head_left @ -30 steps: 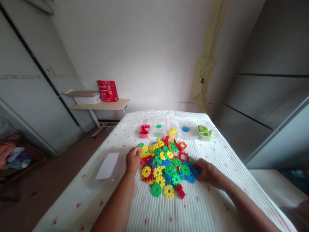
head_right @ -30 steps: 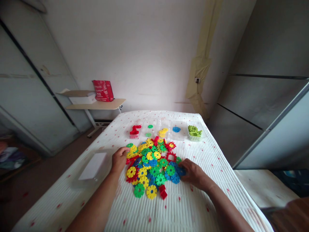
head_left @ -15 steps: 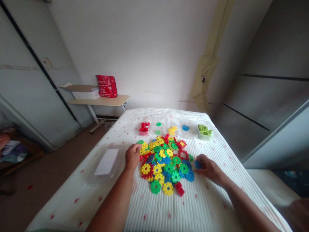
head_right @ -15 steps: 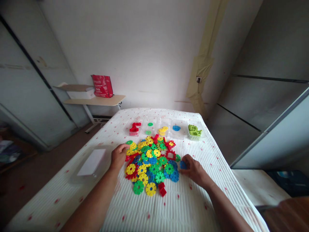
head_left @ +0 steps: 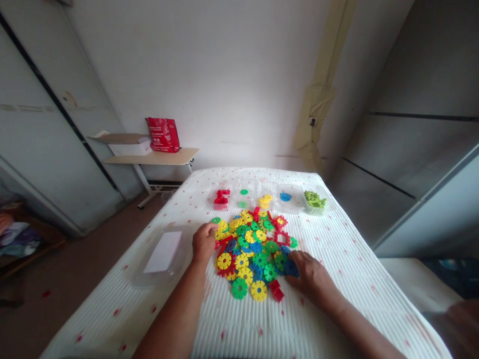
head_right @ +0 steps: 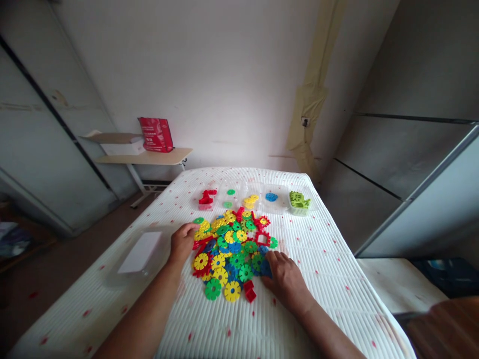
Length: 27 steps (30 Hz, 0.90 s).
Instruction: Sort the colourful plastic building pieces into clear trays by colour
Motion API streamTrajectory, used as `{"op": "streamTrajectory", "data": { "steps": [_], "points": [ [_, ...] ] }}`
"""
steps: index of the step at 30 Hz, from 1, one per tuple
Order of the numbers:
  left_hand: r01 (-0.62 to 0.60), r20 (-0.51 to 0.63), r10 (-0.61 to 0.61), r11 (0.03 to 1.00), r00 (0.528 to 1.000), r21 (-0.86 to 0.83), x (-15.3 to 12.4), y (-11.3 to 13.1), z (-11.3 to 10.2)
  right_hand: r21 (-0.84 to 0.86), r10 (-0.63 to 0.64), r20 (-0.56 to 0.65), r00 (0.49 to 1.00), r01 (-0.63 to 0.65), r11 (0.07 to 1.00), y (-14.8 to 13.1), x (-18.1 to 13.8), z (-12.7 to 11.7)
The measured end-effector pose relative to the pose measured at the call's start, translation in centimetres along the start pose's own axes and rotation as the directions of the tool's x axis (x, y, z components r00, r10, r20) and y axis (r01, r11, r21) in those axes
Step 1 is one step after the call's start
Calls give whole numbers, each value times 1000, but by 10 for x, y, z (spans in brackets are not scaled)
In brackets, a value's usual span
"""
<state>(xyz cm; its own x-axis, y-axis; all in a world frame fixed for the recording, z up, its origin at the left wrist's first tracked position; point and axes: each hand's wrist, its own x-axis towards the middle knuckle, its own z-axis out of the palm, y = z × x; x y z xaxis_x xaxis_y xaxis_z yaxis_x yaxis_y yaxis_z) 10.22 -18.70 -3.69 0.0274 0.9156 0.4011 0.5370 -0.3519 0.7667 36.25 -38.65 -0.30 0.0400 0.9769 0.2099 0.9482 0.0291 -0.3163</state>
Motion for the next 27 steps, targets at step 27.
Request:
{"op": "streamTrajectory", "data": {
  "steps": [27],
  "points": [
    [3, -2, -3, 1000, 1000, 1, 1, -2, 1, 741, 244, 70, 967, -214, 636, 33, 24, -26]
  ]
}}
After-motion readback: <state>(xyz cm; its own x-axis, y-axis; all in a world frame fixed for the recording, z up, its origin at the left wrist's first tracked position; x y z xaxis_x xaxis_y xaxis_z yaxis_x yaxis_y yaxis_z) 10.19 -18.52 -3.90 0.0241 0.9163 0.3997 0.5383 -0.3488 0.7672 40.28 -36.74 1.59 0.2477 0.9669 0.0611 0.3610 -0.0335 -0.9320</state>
